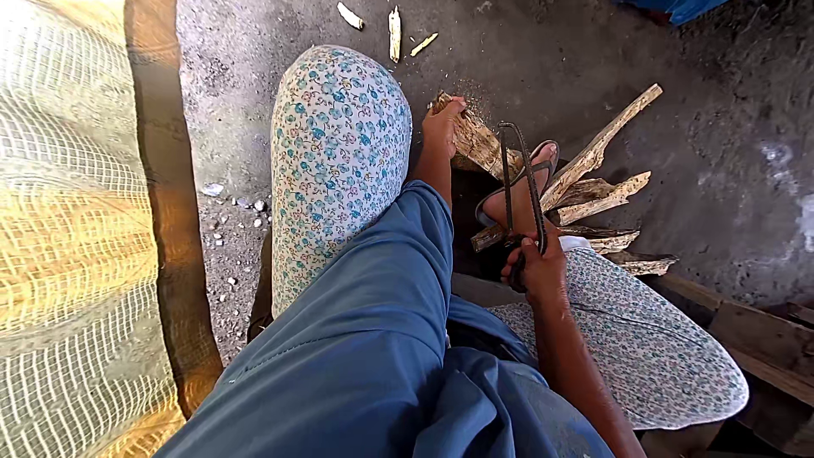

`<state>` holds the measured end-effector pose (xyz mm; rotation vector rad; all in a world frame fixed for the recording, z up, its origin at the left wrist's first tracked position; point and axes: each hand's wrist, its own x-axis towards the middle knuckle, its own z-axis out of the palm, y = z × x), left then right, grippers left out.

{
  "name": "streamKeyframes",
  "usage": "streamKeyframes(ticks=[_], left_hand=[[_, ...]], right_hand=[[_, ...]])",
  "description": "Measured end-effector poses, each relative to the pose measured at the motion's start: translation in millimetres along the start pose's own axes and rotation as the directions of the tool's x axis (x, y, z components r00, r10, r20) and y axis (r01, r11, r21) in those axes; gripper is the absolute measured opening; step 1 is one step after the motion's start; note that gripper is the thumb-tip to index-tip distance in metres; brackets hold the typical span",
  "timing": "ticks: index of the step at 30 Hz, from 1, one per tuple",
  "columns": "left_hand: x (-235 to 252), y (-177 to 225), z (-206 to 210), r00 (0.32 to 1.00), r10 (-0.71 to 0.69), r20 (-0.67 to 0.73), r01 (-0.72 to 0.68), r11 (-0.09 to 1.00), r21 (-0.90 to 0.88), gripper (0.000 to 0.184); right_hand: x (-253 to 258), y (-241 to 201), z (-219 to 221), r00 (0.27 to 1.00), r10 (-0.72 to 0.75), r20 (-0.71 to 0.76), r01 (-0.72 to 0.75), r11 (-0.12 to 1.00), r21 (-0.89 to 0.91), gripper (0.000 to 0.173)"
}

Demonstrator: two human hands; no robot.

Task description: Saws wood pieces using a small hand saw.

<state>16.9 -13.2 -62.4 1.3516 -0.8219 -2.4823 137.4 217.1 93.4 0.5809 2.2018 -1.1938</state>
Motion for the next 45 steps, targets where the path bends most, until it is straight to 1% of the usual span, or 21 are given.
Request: streamKeyframes(ticks=[5, 8, 10, 14, 16, 18, 20, 22, 23, 25, 27, 29, 30, 31, 32, 34, 36, 39, 42, 45], left_hand=[[-1.2, 0.9, -1.4, 0.999, -0.043, -0.025, 0.043, 0.999, 0.005, 0.035], [0.3, 1.1, -1.5, 0.997, -0.063, -0.043, 0.064, 0.998, 0.005, 0.046], [2.2, 1.0, -2.3, 0.996, -0.072, -0.056, 0.073, 0.997, 0.015, 0.052], [5.1, -0.3, -3.1, 0.996, -0.073, -0.054, 0.074, 0.997, 0.015, 0.051], [2.4, 0.0, -4.9, 0.995, -0.073, -0.060, 0.074, 0.997, 0.008, 0.050], [-0.4, 1.3, -6.5, 0.995, -0.068, -0.071, 0.069, 0.998, 0.001, 0.050], [-2.8, 1.4, -0.1, 0.997, -0.050, -0.066, 0.050, 0.999, 0.000, 0.046], [-7.4, 0.2, 5.2, 0.997, -0.035, -0.068, 0.035, 0.999, -0.002, 0.039], [-10.3, 0.1, 4.7, 0.997, -0.031, -0.069, 0.031, 0.999, 0.008, 0.038], [-14.8, 1.9, 4.8, 0.998, -0.019, -0.058, 0.021, 0.999, 0.028, 0.042], [-16.4, 1.3, 3.9, 0.998, -0.008, -0.059, 0.010, 1.000, 0.024, 0.042], [-16.4, -1.8, 0.4, 0.998, -0.015, -0.067, 0.017, 1.000, 0.018, 0.043], [-16.8, -0.9, -2.3, 0.997, -0.029, -0.078, 0.031, 0.999, 0.020, 0.048], [-17.7, 0.2, -3.5, 0.994, -0.045, -0.102, 0.047, 0.999, 0.018, 0.050], [-16.8, 2.6, -3.2, 0.990, -0.059, -0.126, 0.062, 0.998, 0.021, 0.052], [-11.9, 6.3, -1.1, 0.983, -0.083, -0.163, 0.089, 0.996, 0.030, 0.053], [-9.5, 7.4, 7.8, 0.977, -0.092, -0.192, 0.100, 0.994, 0.035, 0.052], [-10.5, 9.9, 18.7, 0.969, -0.090, -0.232, 0.106, 0.993, 0.059, 0.049], [-6.2, 14.4, 19.4, 0.968, -0.089, -0.235, 0.109, 0.991, 0.074, 0.050], [-2.6, 11.0, 16.1, 0.965, -0.110, -0.237, 0.128, 0.990, 0.062, 0.050]], right_hand=[[-5.8, -0.5, 2.6, 1.000, 0.010, -0.009, -0.011, 1.000, -0.015, 0.021], [-10.2, -1.6, 3.9, 1.000, 0.018, -0.006, -0.018, 0.999, -0.032, 0.022], [-14.2, -3.0, 4.2, 1.000, 0.024, 0.007, -0.024, 0.997, -0.068, 0.021], [-8.1, -19.1, 6.5, 0.997, 0.073, 0.021, -0.068, 0.979, -0.191, 0.023], [6.1, -32.6, 11.9, 0.992, 0.118, 0.039, -0.107, 0.968, -0.225, 0.026], [25.9, -37.7, 22.2, 0.990, 0.134, 0.041, -0.120, 0.964, -0.237, 0.025], [53.9, -39.3, 33.0, 0.994, 0.092, 0.051, -0.073, 0.955, -0.288, 0.031], [92.2, -39.3, 47.0, 0.999, 0.027, 0.028, -0.015, 0.935, -0.353, 0.031], [107.0, -37.8, 53.1, 1.000, 0.002, 0.009, 0.002, 0.918, -0.398, 0.033], [119.3, -33.0, 63.0, 0.998, -0.054, -0.035, 0.030, 0.876, -0.482, 0.039], [118.0, -15.0, 67.1, 0.991, -0.117, -0.060, 0.077, 0.887, -0.455, 0.038], [117.8, 9.1, 66.1, 0.983, -0.178, -0.042, 0.157, 0.938, -0.309, 0.034], [119.2, 18.2, 66.3, 0.981, -0.194, -0.022, 0.185, 0.958, -0.218, 0.031], [120.4, 24.0, 67.0, 0.978, -0.207, -0.009, 0.203, 0.967, -0.155, 0.029], [120.9, 25.0, 68.8, 0.976, -0.218, -0.003, 0.216, 0.968, -0.131, 0.029], [118.2, 17.9, 72.0, 0.978, -0.206, 0.001, 0.205, 0.971, -0.126, 0.031], [117.2, 3.9, 69.1, 0.986, -0.165, 0.009, 0.165, 0.979, -0.115, 0.030], [112.6, -16.0, 54.9, 0.994, -0.089, 0.069, 0.098, 0.985, -0.141, 0.029], [70.7, -20.5, 28.7, 0.993, -0.024, 0.115, 0.048, 0.978, -0.204, 0.032], [20.0, -26.8, 6.3, 0.995, 0.051, 0.085, -0.027, 0.964, -0.263, 0.027]])
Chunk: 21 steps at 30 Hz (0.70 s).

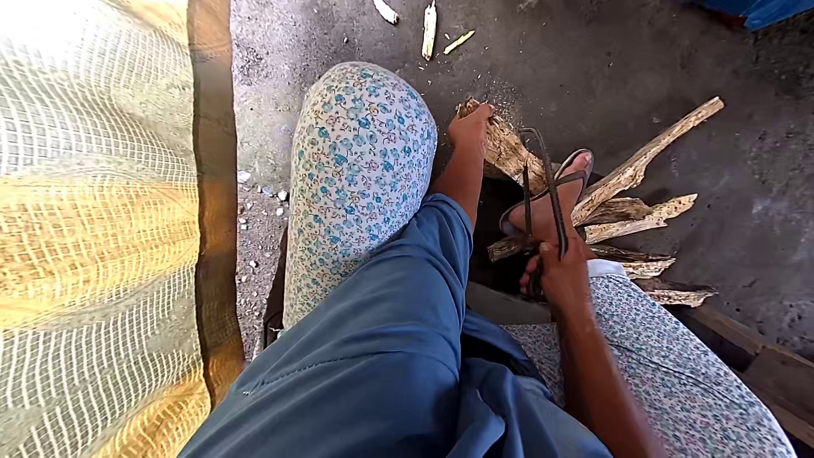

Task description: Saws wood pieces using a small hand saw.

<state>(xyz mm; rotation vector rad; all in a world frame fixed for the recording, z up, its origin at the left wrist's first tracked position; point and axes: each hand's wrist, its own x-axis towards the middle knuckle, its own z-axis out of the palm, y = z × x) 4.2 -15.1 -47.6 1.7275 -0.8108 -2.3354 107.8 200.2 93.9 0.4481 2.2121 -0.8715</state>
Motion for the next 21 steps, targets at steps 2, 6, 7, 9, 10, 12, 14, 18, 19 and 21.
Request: streamKeyframes(ticks=[2, 6, 7, 9, 10, 12, 14, 18, 19, 21], left_hand=[[-2.3, -0.1, -1.2, 1.000, -0.002, 0.007, 0.002, 1.000, 0.026, 0.050], [-0.8, -1.6, -9.0, 1.000, -0.010, -0.002, 0.010, 1.000, -0.003, 0.051], [-0.1, -2.7, -9.4, 1.000, -0.017, -0.009, 0.017, 1.000, -0.006, 0.052], [-4.3, -10.3, -1.3, 1.000, -0.017, -0.008, 0.017, 1.000, 0.006, 0.052], [-5.1, -8.8, -0.2, 1.000, -0.008, -0.002, 0.008, 1.000, 0.002, 0.053], [-6.8, -0.8, -6.9, 1.000, 0.011, -0.010, -0.011, 1.000, 0.004, 0.054], [-22.3, 1.3, 0.2, 1.000, 0.005, -0.018, -0.003, 0.996, 0.084, 0.056], [-15.8, -4.2, 2.7, 0.997, 0.072, 0.007, -0.072, 0.997, 0.037, 0.046], [-13.4, -6.6, -1.4, 0.996, 0.084, 0.013, -0.084, 0.996, 0.035, 0.047], [-7.7, -10.3, -3.1, 0.993, 0.119, 0.008, -0.120, 0.992, 0.035, 0.049]], right_hand=[[-10.2, -6.3, -4.6, 0.999, 0.044, -0.012, -0.043, 0.999, 0.007, 0.023], [16.2, -17.5, 0.2, 0.996, 0.084, 0.009, -0.084, 0.996, -0.022, 0.023], [28.6, -15.5, 3.7, 0.998, 0.056, 0.001, -0.056, 0.996, -0.070, 0.028], [59.8, -17.0, 15.6, 0.999, -0.027, -0.030, 0.019, 0.975, -0.220, 0.042], [74.2, -25.9, 27.7, 0.998, -0.055, -0.041, 0.041, 0.957, -0.287, 0.044], [86.8, -38.2, 46.0, 0.997, -0.064, -0.044, 0.047, 0.946, -0.321, 0.043], [92.2, -14.3, 31.2, 0.993, -0.111, -0.046, 0.101, 0.978, -0.181, 0.036], [94.0, 9.8, 29.2, 0.986, -0.163, -0.019, 0.164, 0.971, 0.176, 0.024], [92.2, 11.2, 33.7, 0.987, -0.161, -0.023, 0.162, 0.965, 0.208, 0.023], [94.2, 15.6, 34.0, 0.982, -0.184, -0.031, 0.186, 0.962, 0.200, 0.025]])
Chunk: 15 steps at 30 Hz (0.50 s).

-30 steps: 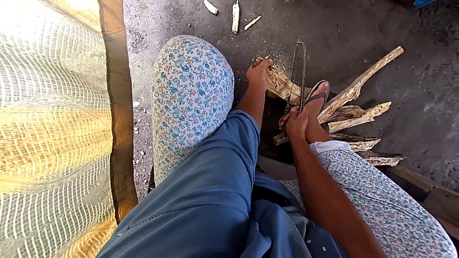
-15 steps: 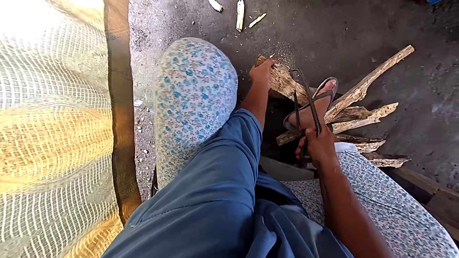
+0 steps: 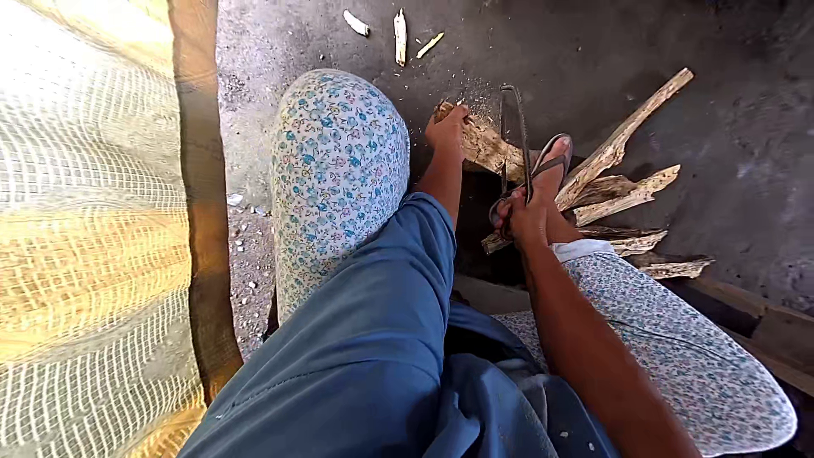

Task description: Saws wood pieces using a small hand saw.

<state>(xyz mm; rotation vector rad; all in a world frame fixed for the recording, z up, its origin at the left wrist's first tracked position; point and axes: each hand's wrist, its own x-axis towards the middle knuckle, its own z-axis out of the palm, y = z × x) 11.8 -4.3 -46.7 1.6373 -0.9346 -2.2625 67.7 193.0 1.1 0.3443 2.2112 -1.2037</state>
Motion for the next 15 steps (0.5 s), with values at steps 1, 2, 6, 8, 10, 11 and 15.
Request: streamKeyframes(ticks=[1, 2, 6, 8, 10, 11, 15], left_hand=[[2.3, -1.2, -1.2, 1.000, 0.008, -0.024, -0.008, 1.000, 0.015, 0.051], [2.2, -0.4, -3.8, 0.998, -0.001, -0.067, 0.005, 0.999, 0.049, 0.054], [-5.3, 11.6, -14.4, 0.969, -0.148, -0.196, 0.186, 0.964, 0.192, 0.081], [-5.4, 13.7, -15.5, 0.966, -0.161, -0.201, 0.210, 0.944, 0.255, 0.069], [-4.1, 12.2, -12.1, 0.970, -0.120, -0.213, 0.186, 0.928, 0.323, 0.052], [-4.4, 10.4, -11.7, 0.975, -0.091, -0.201, 0.157, 0.925, 0.345, 0.048], [-6.3, 1.4, -15.6, 0.998, 0.055, -0.032, -0.041, 0.942, 0.334, 0.035]], right_hand=[[0.8, 4.0, -1.5, 1.000, -0.017, 0.009, 0.017, 0.999, -0.037, 0.028], [0.6, 8.2, -0.6, 0.999, -0.033, 0.015, 0.035, 0.996, -0.081, 0.030], [-4.5, 15.2, 14.1, 1.000, -0.009, -0.002, 0.009, 0.994, -0.108, 0.032], [-5.8, 6.5, 13.6, 1.000, 0.029, 0.007, -0.028, 0.993, -0.117, 0.031], [-6.4, -11.9, 4.8, 0.997, 0.081, 0.017, -0.078, 0.988, -0.130, 0.031], [-7.5, -22.0, -1.2, 0.993, 0.116, 0.026, -0.112, 0.988, -0.111, 0.029], [-16.8, -44.3, -16.1, 0.985, 0.171, 0.032, -0.167, 0.981, -0.095, 0.024]])
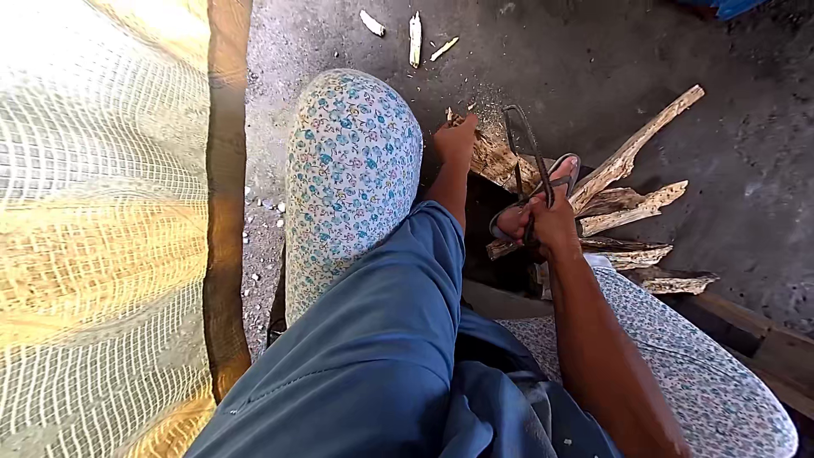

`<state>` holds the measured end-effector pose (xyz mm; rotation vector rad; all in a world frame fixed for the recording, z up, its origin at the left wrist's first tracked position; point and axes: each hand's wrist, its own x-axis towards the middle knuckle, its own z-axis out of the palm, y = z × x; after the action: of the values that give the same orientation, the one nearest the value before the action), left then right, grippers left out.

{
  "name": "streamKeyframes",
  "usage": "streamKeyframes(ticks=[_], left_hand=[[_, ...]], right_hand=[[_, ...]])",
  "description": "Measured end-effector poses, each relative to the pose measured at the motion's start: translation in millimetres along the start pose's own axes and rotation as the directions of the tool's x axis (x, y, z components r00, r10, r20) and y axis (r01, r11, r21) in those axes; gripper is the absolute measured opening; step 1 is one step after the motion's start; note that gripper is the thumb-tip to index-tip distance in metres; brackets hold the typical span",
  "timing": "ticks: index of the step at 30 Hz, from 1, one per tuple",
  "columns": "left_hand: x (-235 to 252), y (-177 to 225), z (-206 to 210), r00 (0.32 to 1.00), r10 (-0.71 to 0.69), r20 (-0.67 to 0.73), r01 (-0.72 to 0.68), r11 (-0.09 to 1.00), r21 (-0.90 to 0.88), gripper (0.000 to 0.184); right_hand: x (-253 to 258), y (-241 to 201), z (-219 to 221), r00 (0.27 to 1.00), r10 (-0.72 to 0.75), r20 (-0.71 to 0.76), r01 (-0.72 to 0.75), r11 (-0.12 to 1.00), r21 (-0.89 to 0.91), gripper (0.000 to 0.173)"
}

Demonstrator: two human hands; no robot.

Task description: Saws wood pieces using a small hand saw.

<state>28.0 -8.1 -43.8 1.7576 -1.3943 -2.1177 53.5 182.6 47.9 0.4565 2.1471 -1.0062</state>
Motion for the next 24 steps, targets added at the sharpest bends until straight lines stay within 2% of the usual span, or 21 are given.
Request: streamKeyframes(ticks=[3, 8, 11, 13, 14, 16, 18, 20, 22, 24], left_hand=[[1.5, -5.0, -1.5, 0.994, 0.095, 0.052, -0.092, 0.994, -0.052, 0.030], [4.7, 0.7, -2.1, 0.992, 0.098, 0.078, -0.099, 0.995, 0.019, 0.032], [1.9, 12.7, -6.1, 0.999, 0.004, 0.052, -0.011, 0.990, 0.138, 0.050], [-3.3, 15.8, -9.2, 0.995, -0.091, -0.028, 0.093, 0.990, 0.106, 0.069], [-9.5, 18.1, -10.6, 0.985, -0.160, -0.069, 0.163, 0.986, 0.043, 0.072], [-29.8, 29.8, -17.2, 0.942, -0.316, -0.109, 0.311, 0.948, -0.061, 0.066], [-41.4, 31.4, -19.9, 0.921, -0.378, -0.097, 0.377, 0.926, -0.037, 0.054], [-43.8, 26.2, -22.6, 0.931, -0.362, -0.045, 0.362, 0.932, -0.012, 0.045], [-38.5, 22.9, -24.4, 0.956, -0.293, 0.007, 0.292, 0.953, -0.078, 0.047], [-41.7, 35.1, -26.1, 0.958, -0.249, 0.142, 0.262, 0.962, -0.076, 0.051]], right_hand=[[-5.1, 4.9, 1.2, 1.000, -0.011, -0.029, 0.011, 1.000, 0.014, 0.025], [0.2, 27.4, -1.3, 0.994, -0.091, -0.055, 0.095, 0.993, 0.072, 0.023], [8.1, 43.2, 2.3, 0.990, -0.134, -0.043, 0.137, 0.989, 0.059, 0.028], [7.9, 45.4, 10.4, 0.989, -0.148, -0.028, 0.148, 0.989, -0.004, 0.033], [6.5, 43.3, 15.2, 0.990, -0.140, -0.018, 0.140, 0.990, -0.026, 0.033], [2.2, 37.4, 24.5, 0.992, -0.124, -0.020, 0.123, 0.991, -0.057, 0.032], [-0.6, 34.5, 26.1, 0.992, -0.119, -0.038, 0.115, 0.987, -0.110, 0.031], [-8.4, 26.3, 24.6, 0.989, -0.126, -0.073, 0.113, 0.981, -0.159, 0.029], [-23.0, 13.5, 22.3, 0.985, -0.133, -0.111, 0.116, 0.982, -0.146, 0.027], [-37.2, 4.9, 17.7, 0.977, -0.149, -0.154, 0.135, 0.986, -0.099, 0.026]])
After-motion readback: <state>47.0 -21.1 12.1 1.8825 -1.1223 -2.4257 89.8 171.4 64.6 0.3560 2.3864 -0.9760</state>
